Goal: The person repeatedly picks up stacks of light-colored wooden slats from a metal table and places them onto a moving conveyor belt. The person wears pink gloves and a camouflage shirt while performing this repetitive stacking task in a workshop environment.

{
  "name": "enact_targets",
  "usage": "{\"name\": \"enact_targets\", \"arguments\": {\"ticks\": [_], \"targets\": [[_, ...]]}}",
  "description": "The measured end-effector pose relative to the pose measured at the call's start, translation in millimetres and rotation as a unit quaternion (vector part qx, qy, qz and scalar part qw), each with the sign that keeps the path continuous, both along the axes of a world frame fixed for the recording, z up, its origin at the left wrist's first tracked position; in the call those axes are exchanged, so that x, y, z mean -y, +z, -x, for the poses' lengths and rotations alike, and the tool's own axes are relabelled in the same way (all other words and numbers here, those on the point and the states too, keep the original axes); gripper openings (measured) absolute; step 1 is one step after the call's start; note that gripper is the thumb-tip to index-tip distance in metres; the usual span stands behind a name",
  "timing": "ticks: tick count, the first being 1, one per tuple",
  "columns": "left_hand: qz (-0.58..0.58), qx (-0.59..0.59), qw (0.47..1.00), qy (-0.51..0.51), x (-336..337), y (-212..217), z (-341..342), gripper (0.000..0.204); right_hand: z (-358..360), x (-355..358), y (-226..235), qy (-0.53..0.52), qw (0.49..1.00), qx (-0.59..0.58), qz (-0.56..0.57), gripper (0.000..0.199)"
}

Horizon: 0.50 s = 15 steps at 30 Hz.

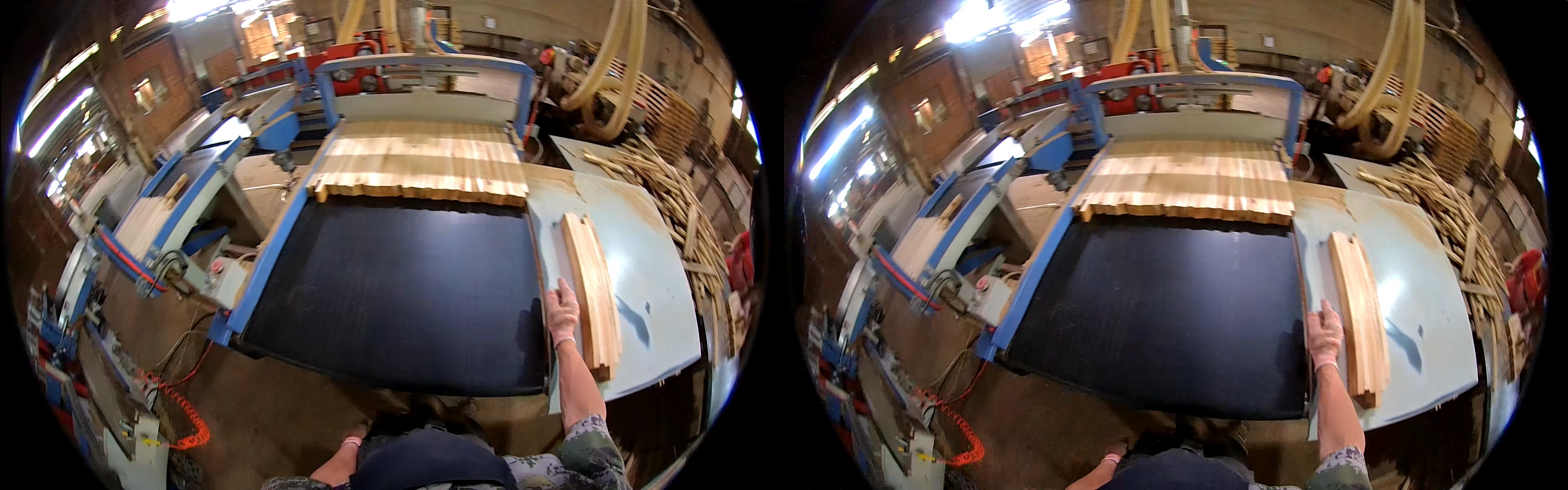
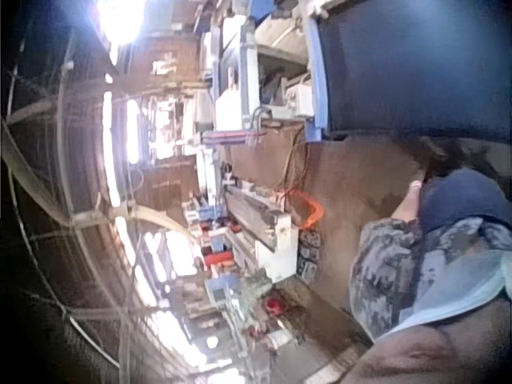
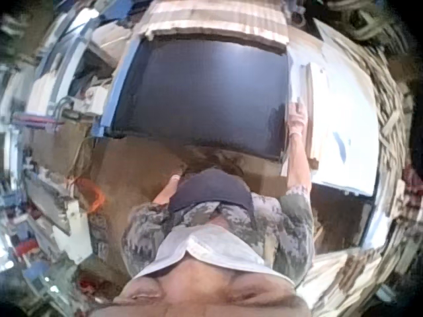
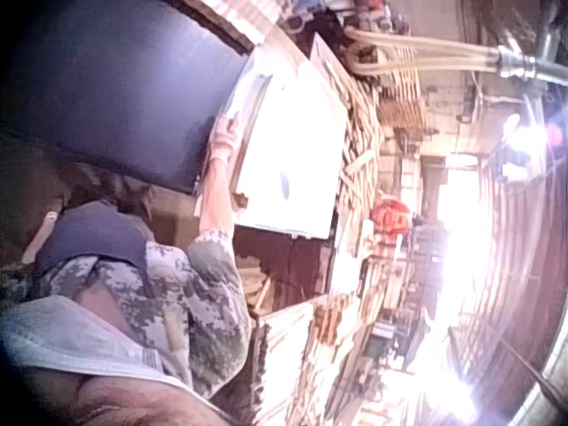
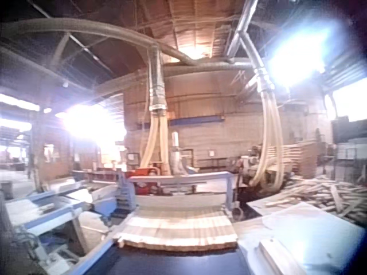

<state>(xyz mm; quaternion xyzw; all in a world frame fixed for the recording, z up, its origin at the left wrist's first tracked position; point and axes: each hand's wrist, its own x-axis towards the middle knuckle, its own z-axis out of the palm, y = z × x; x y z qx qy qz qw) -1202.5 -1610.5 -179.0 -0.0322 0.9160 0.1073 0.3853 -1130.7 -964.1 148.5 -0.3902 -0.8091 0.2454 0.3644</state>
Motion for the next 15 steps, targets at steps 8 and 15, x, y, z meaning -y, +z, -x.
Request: {"name": "enact_targets", "arguments": {"ticks": [8,15], "targets": [[-0.097,0.096,0.974,-0.18,13,-10,-17,0.045,0,-14,-22,0.015,0.999,-0.039,0.03,0.052],[-0.063,0.118,0.973,-0.186,4,-16,-12,0.048,2,-11,-21,0.036,0.993,-0.074,0.087,0.054]]}}
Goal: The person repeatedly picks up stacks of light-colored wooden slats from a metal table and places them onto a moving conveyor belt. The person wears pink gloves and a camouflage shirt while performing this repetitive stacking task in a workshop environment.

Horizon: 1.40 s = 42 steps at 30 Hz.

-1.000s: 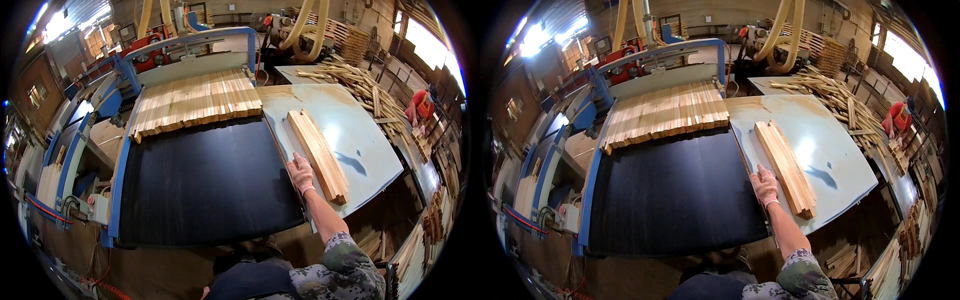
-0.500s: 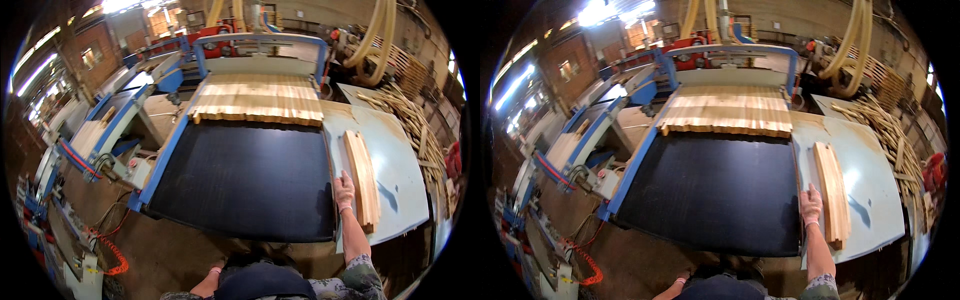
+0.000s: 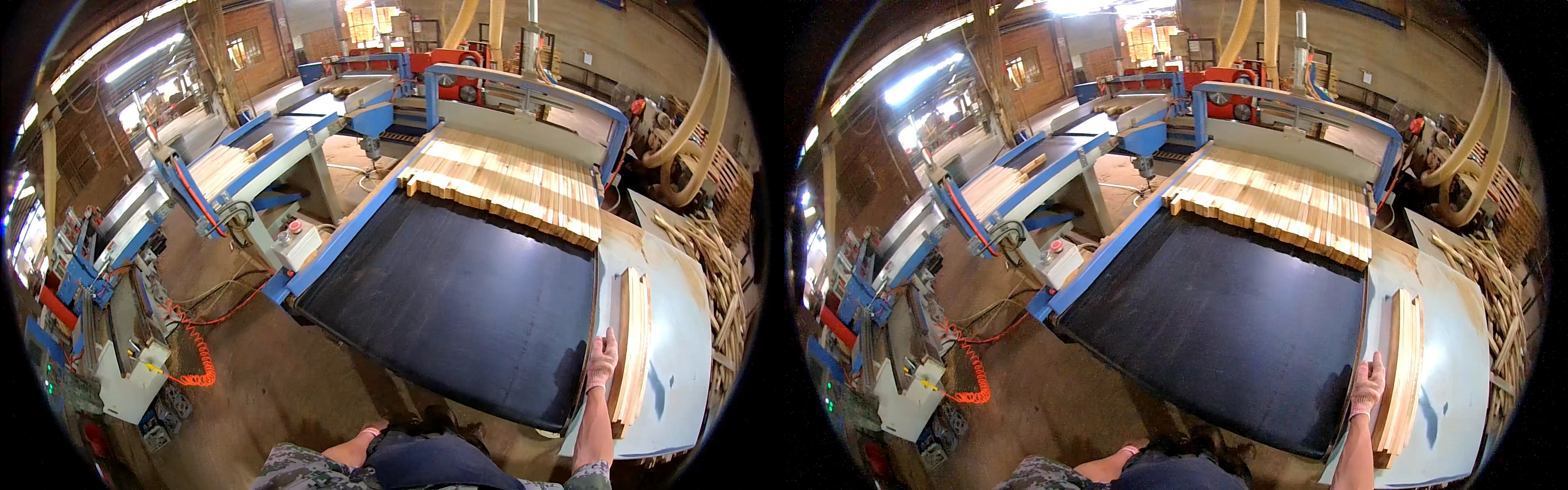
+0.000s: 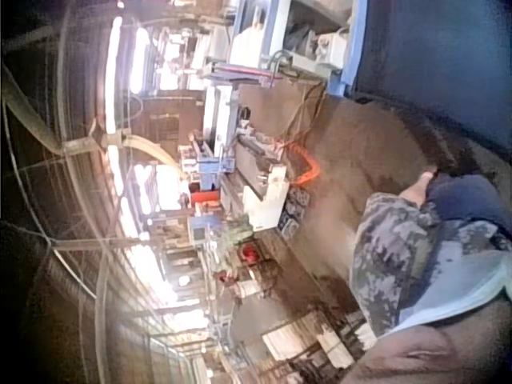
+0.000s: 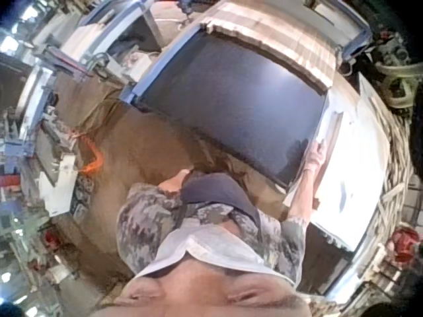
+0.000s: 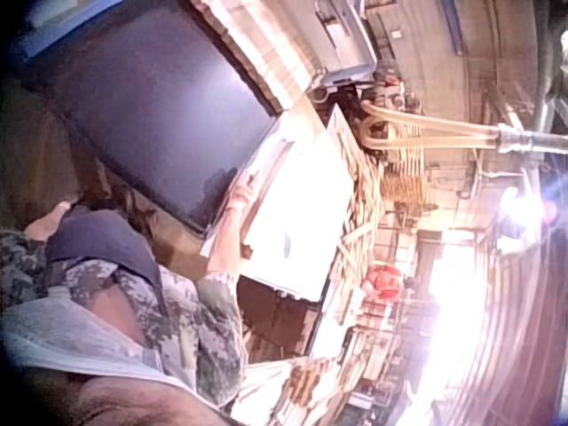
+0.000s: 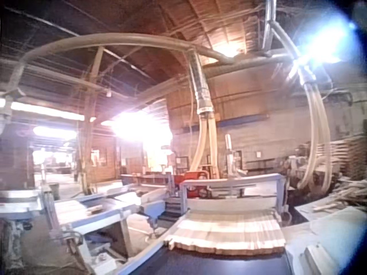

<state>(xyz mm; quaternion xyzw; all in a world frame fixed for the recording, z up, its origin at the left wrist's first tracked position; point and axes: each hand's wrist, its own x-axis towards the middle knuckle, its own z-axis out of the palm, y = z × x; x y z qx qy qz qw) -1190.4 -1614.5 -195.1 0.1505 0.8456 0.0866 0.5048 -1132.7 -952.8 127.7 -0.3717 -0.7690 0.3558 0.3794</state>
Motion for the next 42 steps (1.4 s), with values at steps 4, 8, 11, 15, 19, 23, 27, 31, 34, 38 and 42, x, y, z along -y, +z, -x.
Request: {"name": "enact_targets", "arguments": {"ticks": [4,8,11,15,19,23,27,31,34,38,42], "targets": [[-0.005,0.01,1.0,0.006,-8,-1,-4,0.045,-2,-7,-1,0.0,1.0,0.02,-0.003,0.054],[-0.001,0.016,1.0,0.008,-10,0,-6,0.042,-7,-3,8,-0.012,0.998,0.058,-0.029,0.054],[-0.001,0.019,1.0,0.014,-8,-1,-10,0.04,-2,-2,7,-0.01,0.999,0.042,-0.033,0.054],[0.002,0.024,1.0,0.016,-8,1,-10,0.038,-4,-6,1,-0.005,1.0,0.011,-0.019,0.055],[0.0,0.028,0.999,0.039,4,-11,-22,0.035,7,0,0,0.014,0.999,0.017,-0.027,0.054],[0.0,0.028,0.999,0.041,1,1,-14,0.033,-4,-6,-9,-0.005,0.999,0.025,-0.032,0.052],[-0.003,0.022,0.999,0.036,-4,1,-1,0.031,-7,-20,-25,-0.031,0.995,0.057,-0.076,0.051],[0.001,0.001,0.998,0.07,6,2,0,0.029,13,30,21,-0.042,0.994,0.082,-0.054,0.048],[-0.006,0.009,0.99,0.139,2,6,-3,0.028,3,40,28,-0.049,0.993,0.099,-0.033,0.049],[-0.022,0.044,0.952,0.301,-10,17,-9,0.027,-9,61,28,0.004,0.994,0.082,-0.077,0.052],[-0.018,0.072,0.934,0.349,-31,19,-4,0.026,-53,101,18,0.037,0.994,0.085,-0.062,0.058]]}}
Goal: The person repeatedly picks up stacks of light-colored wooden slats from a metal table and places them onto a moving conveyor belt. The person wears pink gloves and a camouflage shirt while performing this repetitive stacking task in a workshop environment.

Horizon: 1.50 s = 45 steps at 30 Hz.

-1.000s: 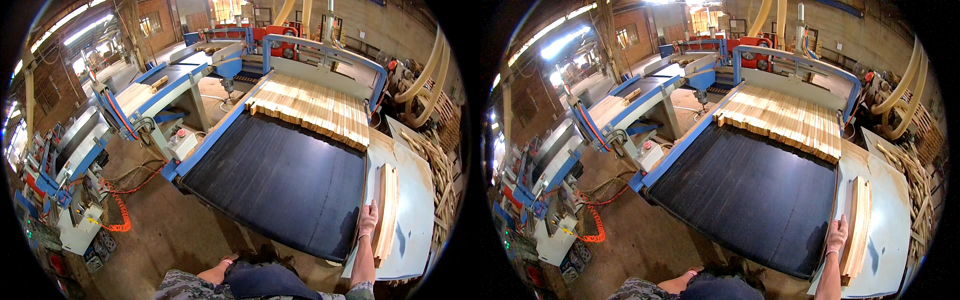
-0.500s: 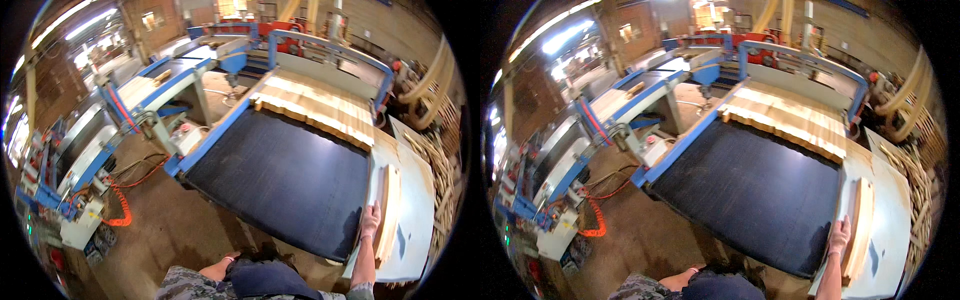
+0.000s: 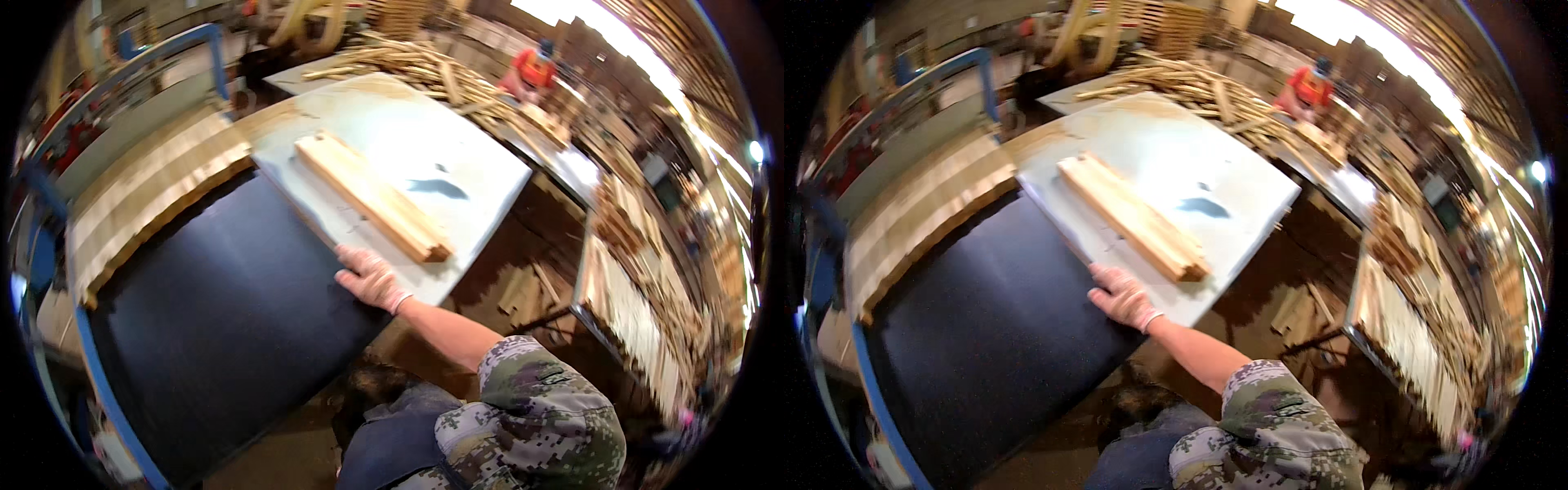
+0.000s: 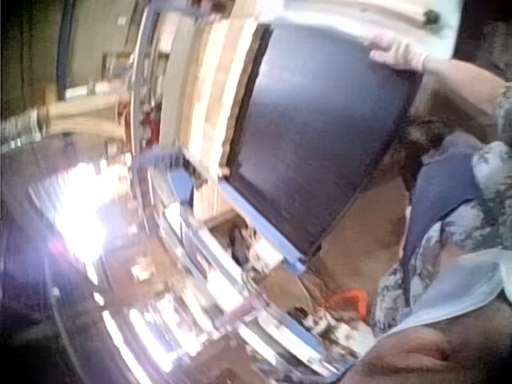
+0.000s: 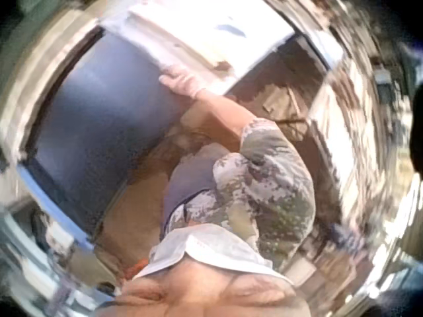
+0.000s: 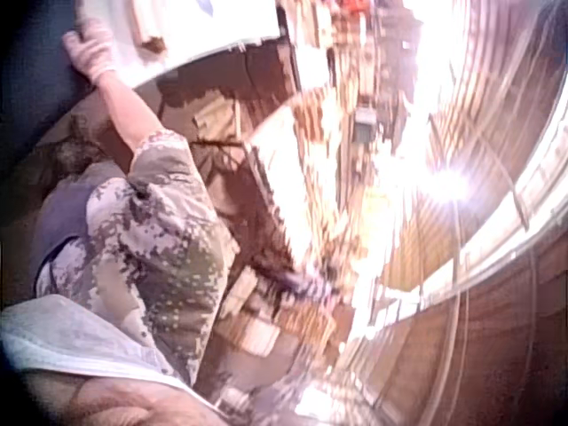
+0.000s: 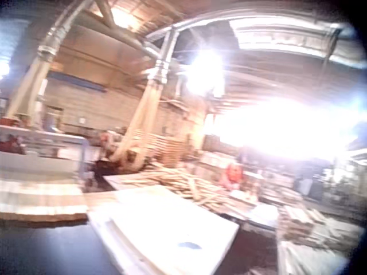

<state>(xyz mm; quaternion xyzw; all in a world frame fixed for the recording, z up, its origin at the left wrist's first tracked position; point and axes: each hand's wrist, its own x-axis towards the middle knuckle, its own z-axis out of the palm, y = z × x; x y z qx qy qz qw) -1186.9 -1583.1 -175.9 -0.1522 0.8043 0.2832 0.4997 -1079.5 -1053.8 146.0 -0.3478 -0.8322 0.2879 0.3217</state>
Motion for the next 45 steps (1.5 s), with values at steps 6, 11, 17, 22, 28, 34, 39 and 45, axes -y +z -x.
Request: {"name": "enact_targets", "arguments": {"ticks": [6,11,17,22,28,34,39,45], "targets": [[0.0,0.019,1.0,-0.019,-32,-11,18,0.026,-74,84,29,0.031,0.997,0.06,0.038,0.061],[-0.023,0.001,1.0,-0.015,-79,-5,54,0.027,-147,162,-20,0.022,0.979,0.087,0.183,0.061],[-0.04,-0.006,0.999,-0.031,-143,-5,54,0.029,-328,226,-160,-0.133,0.794,0.279,0.523,0.067],[-0.068,0.043,0.988,-0.132,-172,-7,-1,0.036,-455,283,-203,-0.32,0.678,0.26,0.608,0.055],[-0.004,-0.028,0.96,-0.277,-189,-1,-94,0.049,-517,308,-234,-0.27,0.762,0.233,0.54,0.048],[-0.02,-0.096,0.883,-0.46,-219,31,-161,0.051,-557,288,-225,-0.134,0.868,0.274,0.391,0.049],[-0.034,-0.123,0.82,-0.558,-262,40,-208,0.053,-589,328,-231,-0.439,0.745,0.021,0.502,0.05],[0.004,-0.127,0.769,-0.627,-364,53,-259,0.062,-603,410,-251,-0.508,0.586,-0.061,0.629,0.067]]}}
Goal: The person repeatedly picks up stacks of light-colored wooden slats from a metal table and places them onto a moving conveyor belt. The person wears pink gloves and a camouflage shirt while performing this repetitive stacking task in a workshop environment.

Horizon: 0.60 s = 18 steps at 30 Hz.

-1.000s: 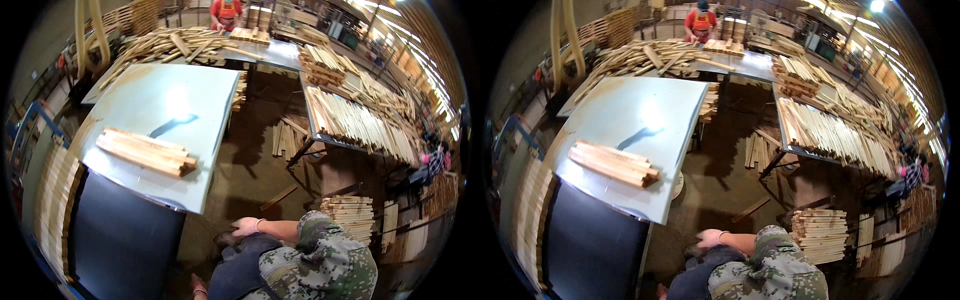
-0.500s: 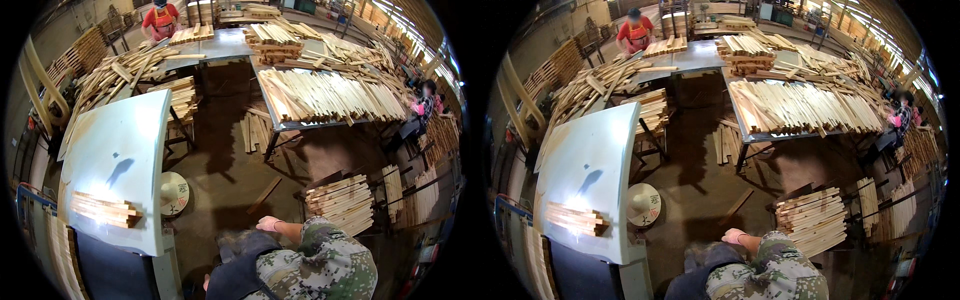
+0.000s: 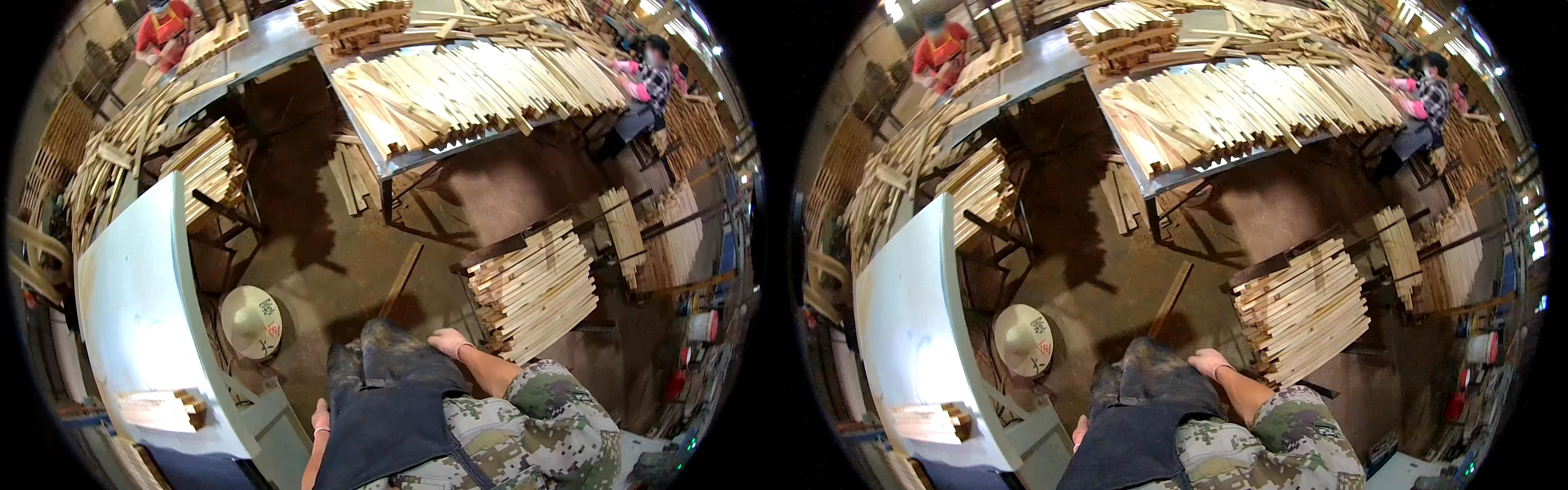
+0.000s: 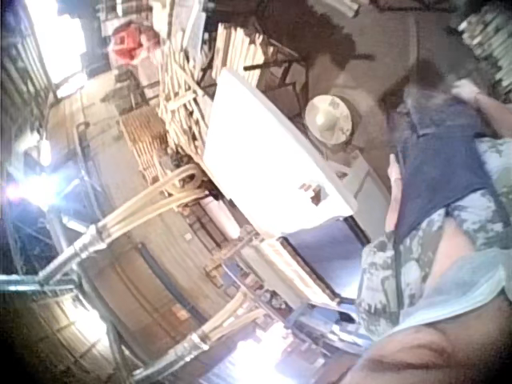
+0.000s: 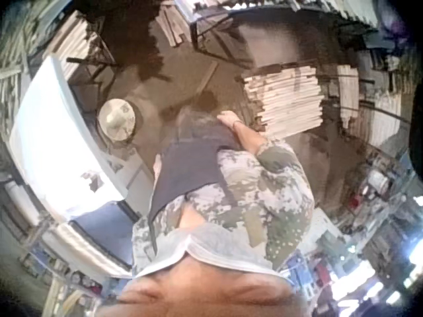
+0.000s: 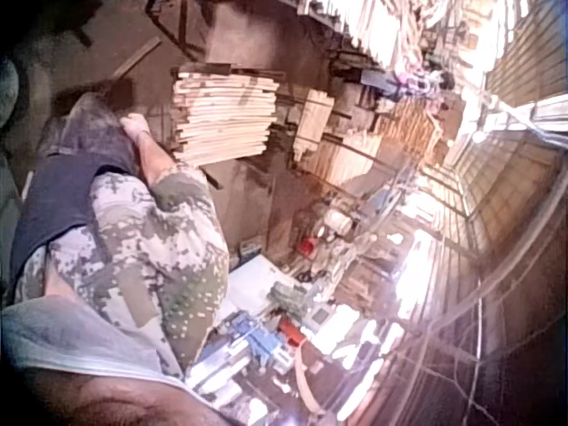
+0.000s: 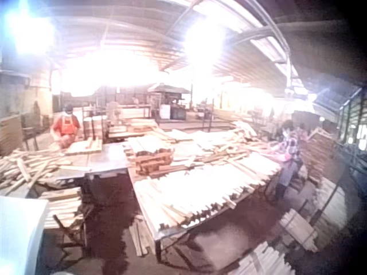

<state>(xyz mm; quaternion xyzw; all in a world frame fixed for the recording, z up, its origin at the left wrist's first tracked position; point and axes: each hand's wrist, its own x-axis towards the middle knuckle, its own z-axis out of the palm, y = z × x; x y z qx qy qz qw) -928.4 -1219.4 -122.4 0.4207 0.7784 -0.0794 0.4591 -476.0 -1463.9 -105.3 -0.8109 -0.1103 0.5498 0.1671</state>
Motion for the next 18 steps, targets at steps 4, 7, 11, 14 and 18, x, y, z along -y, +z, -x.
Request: {"name": "enact_targets", "arguments": {"ticks": [4,7,11,14,18], "targets": [[0.027,0.099,0.994,0.036,-70,12,-67,0.071,12,28,-11,0.072,0.996,-0.031,0.048,0.062],[0.024,0.015,0.969,-0.245,-125,-16,-89,0.07,32,52,-62,0.157,0.988,0.011,0.002,0.055],[0.025,-0.037,0.908,-0.417,-211,-32,-145,0.073,18,-9,-36,-0.224,0.972,-0.064,0.042,0.057],[0.068,0.118,0.983,-0.126,-262,-27,-211,0.058,-12,-59,-16,-0.295,0.951,-0.084,0.037,0.061],[0.107,0.18,0.978,0.013,-326,3,-295,0.04,-54,-106,14,-0.306,0.951,-0.03,0.006,0.064]]}}
